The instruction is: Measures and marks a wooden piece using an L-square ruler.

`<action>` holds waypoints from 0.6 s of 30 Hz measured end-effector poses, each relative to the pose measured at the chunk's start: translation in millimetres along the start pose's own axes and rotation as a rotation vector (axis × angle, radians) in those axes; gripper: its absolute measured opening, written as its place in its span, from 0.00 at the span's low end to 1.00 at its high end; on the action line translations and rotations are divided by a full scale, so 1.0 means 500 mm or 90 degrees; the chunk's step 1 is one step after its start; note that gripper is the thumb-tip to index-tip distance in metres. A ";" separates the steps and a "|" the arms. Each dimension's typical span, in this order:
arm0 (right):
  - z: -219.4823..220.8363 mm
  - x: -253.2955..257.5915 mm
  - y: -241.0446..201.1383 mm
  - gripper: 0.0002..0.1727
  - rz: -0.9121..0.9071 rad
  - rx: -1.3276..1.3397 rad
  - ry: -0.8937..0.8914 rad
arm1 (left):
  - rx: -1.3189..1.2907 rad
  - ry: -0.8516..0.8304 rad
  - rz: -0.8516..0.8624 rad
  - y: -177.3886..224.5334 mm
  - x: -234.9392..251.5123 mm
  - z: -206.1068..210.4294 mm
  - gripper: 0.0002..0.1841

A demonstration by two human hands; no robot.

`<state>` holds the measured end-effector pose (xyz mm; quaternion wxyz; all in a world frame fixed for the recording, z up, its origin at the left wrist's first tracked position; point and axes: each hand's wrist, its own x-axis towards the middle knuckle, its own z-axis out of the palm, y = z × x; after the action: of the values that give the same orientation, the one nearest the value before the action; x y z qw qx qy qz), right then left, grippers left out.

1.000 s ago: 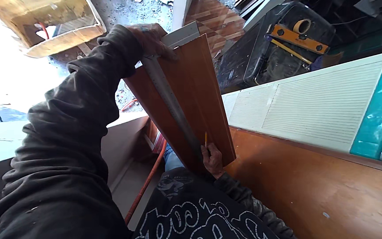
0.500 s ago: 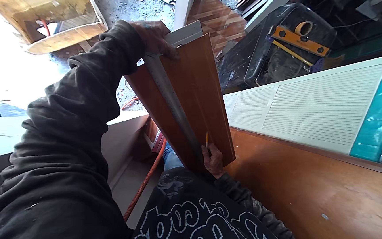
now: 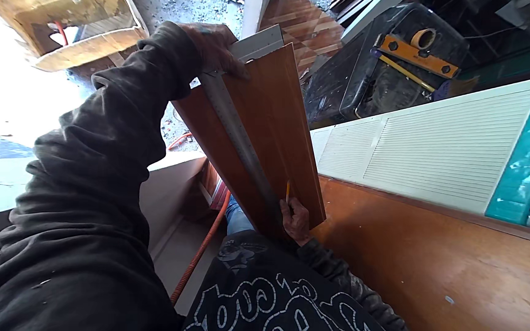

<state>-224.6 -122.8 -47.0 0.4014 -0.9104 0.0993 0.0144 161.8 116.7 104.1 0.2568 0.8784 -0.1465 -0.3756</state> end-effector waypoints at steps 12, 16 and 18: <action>0.000 -0.003 -0.001 0.17 0.012 0.004 -0.008 | 0.007 -0.005 0.008 -0.004 -0.006 -0.003 0.17; -0.001 0.006 -0.005 0.16 0.012 -0.003 -0.016 | -0.007 0.007 0.013 -0.012 -0.005 0.000 0.16; -0.007 0.009 -0.015 0.16 0.029 -0.017 -0.033 | -0.058 0.042 0.051 -0.035 0.010 0.016 0.14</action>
<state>-219.1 -121.4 -39.7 0.3910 -0.9126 0.1093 0.0484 160.3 126.0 86.7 0.3160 0.8712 -0.1559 -0.3418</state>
